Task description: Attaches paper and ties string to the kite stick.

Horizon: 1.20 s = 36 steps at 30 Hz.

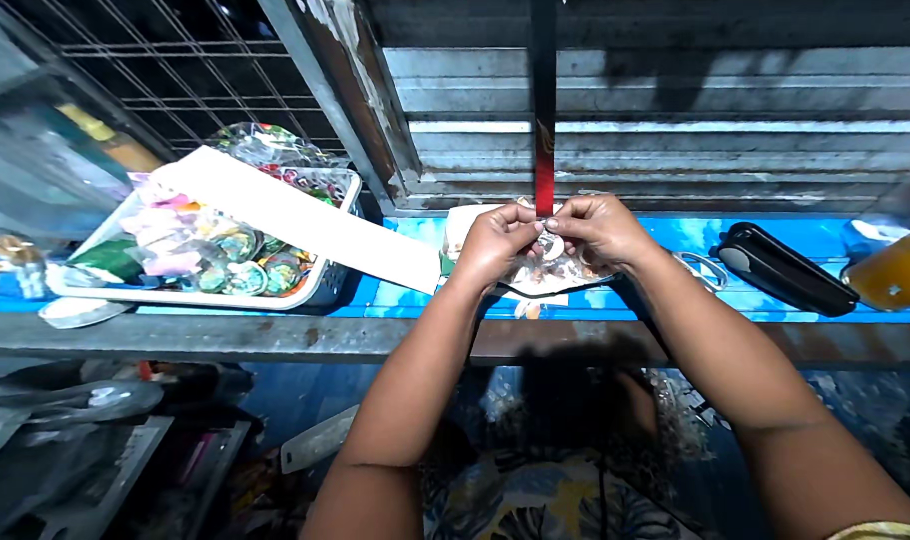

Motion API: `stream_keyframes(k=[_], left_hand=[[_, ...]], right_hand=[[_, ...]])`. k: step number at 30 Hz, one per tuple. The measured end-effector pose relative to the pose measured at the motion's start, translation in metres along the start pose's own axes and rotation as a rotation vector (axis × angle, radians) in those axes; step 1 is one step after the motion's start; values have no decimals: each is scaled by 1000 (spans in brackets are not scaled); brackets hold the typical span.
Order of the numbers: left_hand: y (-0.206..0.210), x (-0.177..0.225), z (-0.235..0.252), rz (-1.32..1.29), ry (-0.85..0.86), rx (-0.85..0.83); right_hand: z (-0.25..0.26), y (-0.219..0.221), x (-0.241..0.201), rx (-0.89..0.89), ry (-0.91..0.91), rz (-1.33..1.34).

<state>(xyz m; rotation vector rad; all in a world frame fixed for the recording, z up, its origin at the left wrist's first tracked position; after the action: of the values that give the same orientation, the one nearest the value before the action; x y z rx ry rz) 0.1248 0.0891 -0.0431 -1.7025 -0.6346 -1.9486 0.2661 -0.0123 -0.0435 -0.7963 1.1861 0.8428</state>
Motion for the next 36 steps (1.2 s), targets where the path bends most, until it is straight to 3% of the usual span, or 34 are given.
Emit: stream_keyframes(k=[7,17,24,36], left_hand=[[2,-1,0,31,20,-16],[2,0,-2,-42,-53,-27],[1,-2,-1,83,57,-38],[1,1,-2,52,54,-51]], right_hand=[[1,-3,-1,22,-27,-177],[-2,-1,-4,47,3,-143],[-2,-2,-6,40,-25,-133],[-2,-2,-7,60,-123,-184]])
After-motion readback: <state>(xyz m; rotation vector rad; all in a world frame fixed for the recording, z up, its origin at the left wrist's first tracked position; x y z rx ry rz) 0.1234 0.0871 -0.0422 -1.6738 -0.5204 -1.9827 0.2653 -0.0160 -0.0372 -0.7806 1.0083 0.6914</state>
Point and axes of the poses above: each hand's wrist, its own z-axis towards the middle knuckle, its own y-axis out of the palm, x = y × z, the point moved 3 cm from there along z, towards the middle knuckle, and after that the axes turned 6 degrees about x, right-handed, at the moved point
